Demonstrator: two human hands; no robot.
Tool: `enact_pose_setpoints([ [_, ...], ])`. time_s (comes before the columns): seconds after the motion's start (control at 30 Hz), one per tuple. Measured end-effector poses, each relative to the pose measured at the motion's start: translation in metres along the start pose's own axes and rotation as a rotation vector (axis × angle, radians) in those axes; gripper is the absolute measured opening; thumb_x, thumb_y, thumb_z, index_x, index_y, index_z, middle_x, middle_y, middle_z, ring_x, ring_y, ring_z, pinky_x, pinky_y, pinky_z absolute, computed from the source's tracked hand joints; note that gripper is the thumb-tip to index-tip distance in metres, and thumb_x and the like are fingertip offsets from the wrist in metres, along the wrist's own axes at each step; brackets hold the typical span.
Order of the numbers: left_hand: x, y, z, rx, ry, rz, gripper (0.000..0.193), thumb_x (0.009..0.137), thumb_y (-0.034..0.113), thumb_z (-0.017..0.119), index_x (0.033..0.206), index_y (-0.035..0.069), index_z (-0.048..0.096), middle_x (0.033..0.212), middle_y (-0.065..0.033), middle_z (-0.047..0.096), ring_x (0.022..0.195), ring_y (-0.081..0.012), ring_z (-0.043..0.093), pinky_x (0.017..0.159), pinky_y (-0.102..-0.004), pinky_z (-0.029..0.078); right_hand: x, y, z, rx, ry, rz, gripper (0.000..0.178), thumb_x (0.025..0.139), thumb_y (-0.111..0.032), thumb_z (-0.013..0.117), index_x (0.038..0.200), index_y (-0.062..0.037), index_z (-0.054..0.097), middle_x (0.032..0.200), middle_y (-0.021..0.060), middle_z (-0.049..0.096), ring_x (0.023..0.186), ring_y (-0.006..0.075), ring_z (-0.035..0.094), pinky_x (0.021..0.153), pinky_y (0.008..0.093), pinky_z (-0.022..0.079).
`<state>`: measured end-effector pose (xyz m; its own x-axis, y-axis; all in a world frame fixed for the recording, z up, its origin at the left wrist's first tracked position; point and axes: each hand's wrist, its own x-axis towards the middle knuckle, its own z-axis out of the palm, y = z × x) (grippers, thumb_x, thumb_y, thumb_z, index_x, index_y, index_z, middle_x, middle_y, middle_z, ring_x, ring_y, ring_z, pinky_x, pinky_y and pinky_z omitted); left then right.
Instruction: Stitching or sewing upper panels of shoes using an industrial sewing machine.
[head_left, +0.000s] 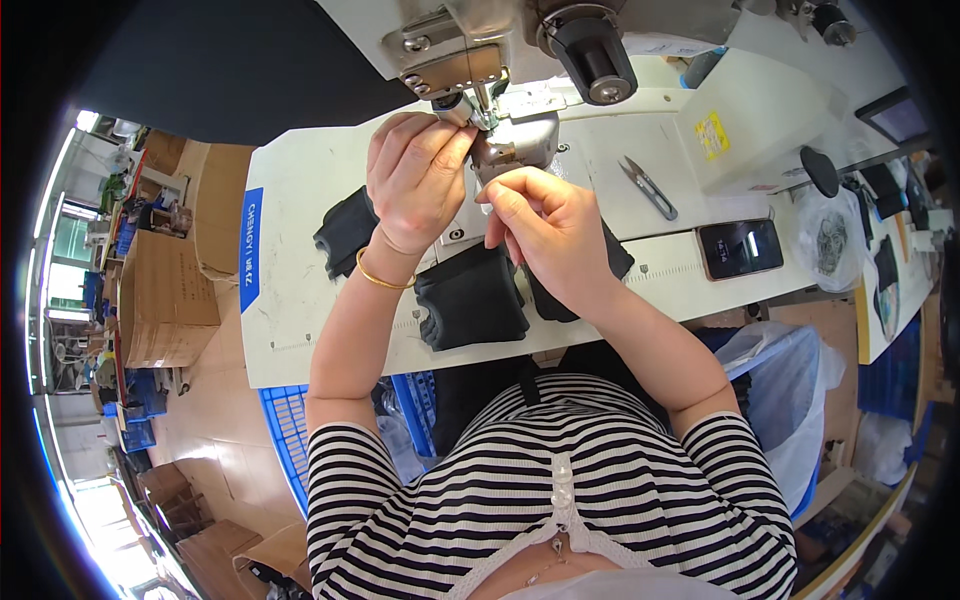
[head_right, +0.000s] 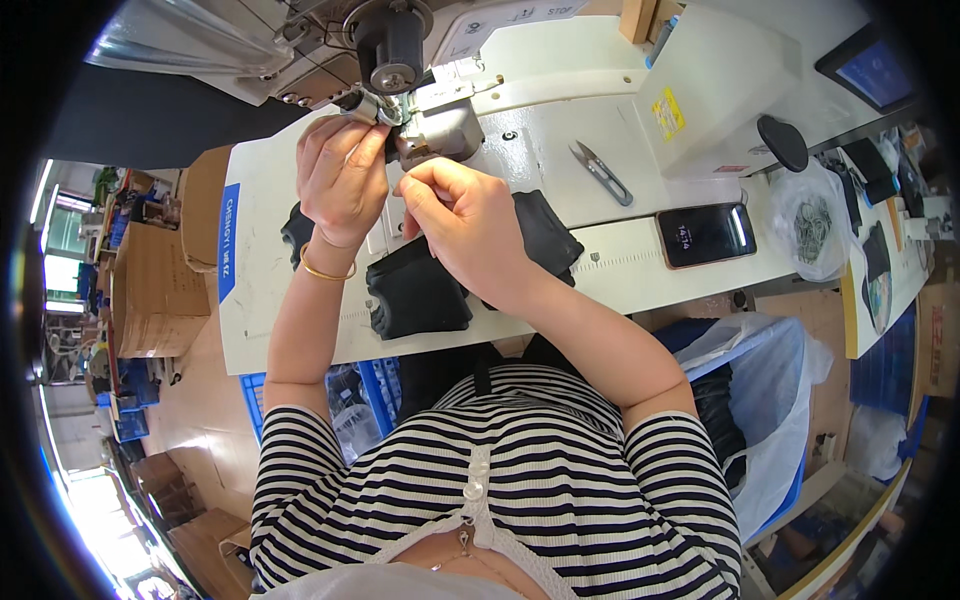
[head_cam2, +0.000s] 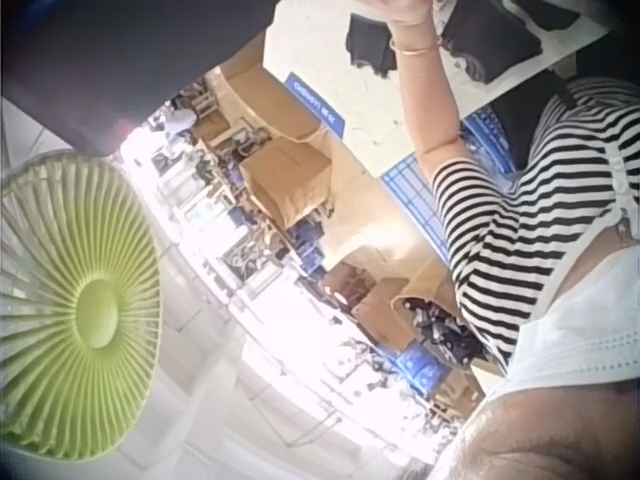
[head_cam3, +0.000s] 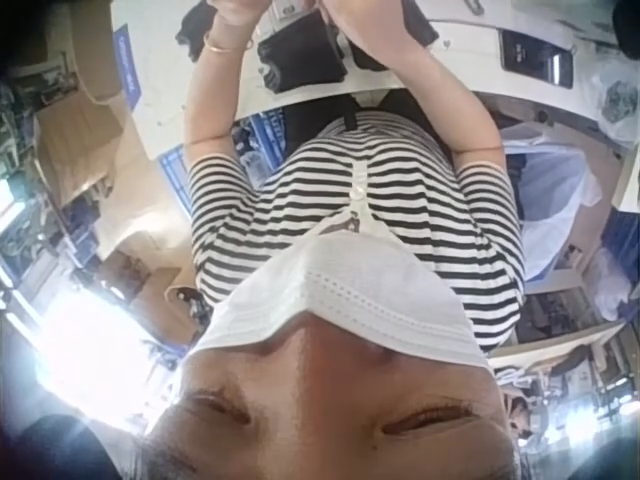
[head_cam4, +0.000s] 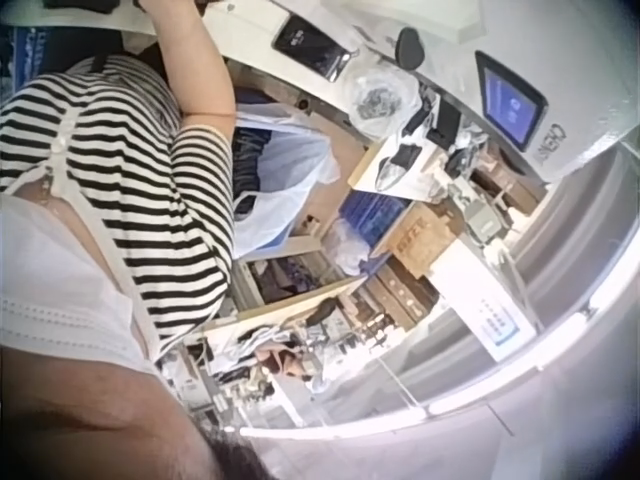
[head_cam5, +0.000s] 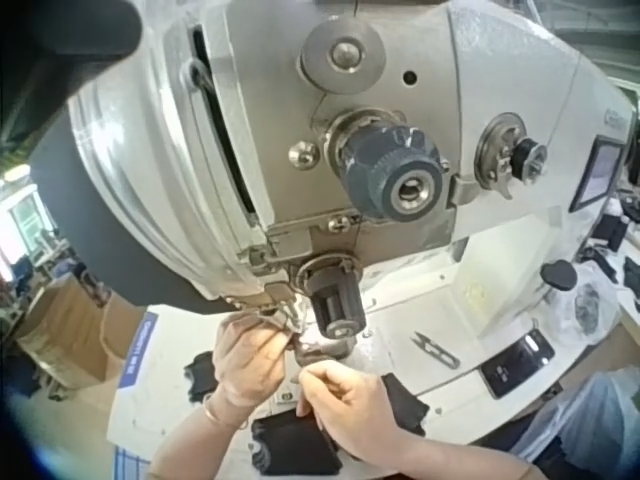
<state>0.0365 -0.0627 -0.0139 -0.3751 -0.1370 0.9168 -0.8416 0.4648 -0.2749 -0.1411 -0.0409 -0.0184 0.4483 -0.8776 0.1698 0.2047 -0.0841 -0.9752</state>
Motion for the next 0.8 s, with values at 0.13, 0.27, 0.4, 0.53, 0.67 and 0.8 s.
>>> enact_pose_setpoints([
  [0.13,0.0028,0.0009,0.0002,0.0,0.013,-0.001,0.027,0.059,0.001,0.074,0.086,0.0,0.072,0.089,-0.0064,0.067,0.083,-0.0234,0.065,0.077,-0.0364,0.053,-0.0008,0.0018,0.0031,0.007,0.003,-0.026,0.018,0.095,-0.014,0.057,0.088,-0.0001,0.066,0.063,0.0015,0.064,0.05,0.0022,0.049,0.046,0.0212,0.038],
  [0.27,0.0006,0.0,0.0015,0.005,0.009,-0.035,0.026,0.058,0.0,0.074,0.084,0.001,0.072,0.088,-0.006,0.067,0.083,-0.0235,0.065,0.077,-0.0362,0.052,-0.0025,0.004,0.0049,0.011,-0.032,0.016,0.019,0.096,-0.015,0.058,0.088,-0.0005,0.067,0.064,0.0017,0.064,0.051,0.0025,0.05,0.047,0.0213,0.039],
  [0.4,0.0014,0.0017,0.0005,0.007,-0.005,-0.064,0.024,0.059,-0.001,0.074,0.083,0.001,0.072,0.087,-0.0059,0.067,0.083,-0.0236,0.065,0.077,-0.0362,0.052,-0.0035,0.0034,0.0035,-0.027,-0.088,-0.002,0.018,0.099,-0.013,0.055,0.094,-0.0008,0.066,0.067,0.004,0.065,0.052,0.003,0.05,0.047,0.0183,0.039],
  [0.53,0.0013,0.0003,0.0032,-0.004,0.02,-0.051,0.024,0.058,-0.002,0.074,0.082,0.001,0.072,0.086,-0.0058,0.066,0.083,-0.0236,0.065,0.077,-0.0362,0.052,-0.0049,0.0034,0.0049,-0.029,-0.099,0.024,0.018,0.099,-0.014,0.055,0.094,-0.0005,0.066,0.067,0.004,0.065,0.052,0.003,0.05,0.047,0.0184,0.039],
  [0.67,0.0003,-0.0003,0.0035,0.001,0.025,-0.053,0.026,0.056,-0.002,0.073,0.082,0.0,0.072,0.085,-0.0055,0.066,0.084,-0.0238,0.065,0.077,-0.0363,0.052,-0.0049,0.0095,0.0071,-0.013,-0.099,0.001,0.019,0.097,-0.015,0.057,0.09,-0.0006,0.067,0.066,0.0034,0.065,0.052,0.004,0.052,0.048,0.0203,0.04],
  [0.8,-0.0003,0.0007,0.0026,0.008,0.005,-0.061,0.028,0.055,-0.003,0.073,0.083,0.001,0.072,0.085,-0.0052,0.066,0.084,-0.0239,0.065,0.077,-0.0358,0.052,-0.006,0.0065,0.007,-0.045,-0.086,0.025,0.02,0.095,-0.016,0.059,0.086,-0.0005,0.067,0.064,0.0032,0.065,0.053,0.0051,0.055,0.049,0.0227,0.042],
])
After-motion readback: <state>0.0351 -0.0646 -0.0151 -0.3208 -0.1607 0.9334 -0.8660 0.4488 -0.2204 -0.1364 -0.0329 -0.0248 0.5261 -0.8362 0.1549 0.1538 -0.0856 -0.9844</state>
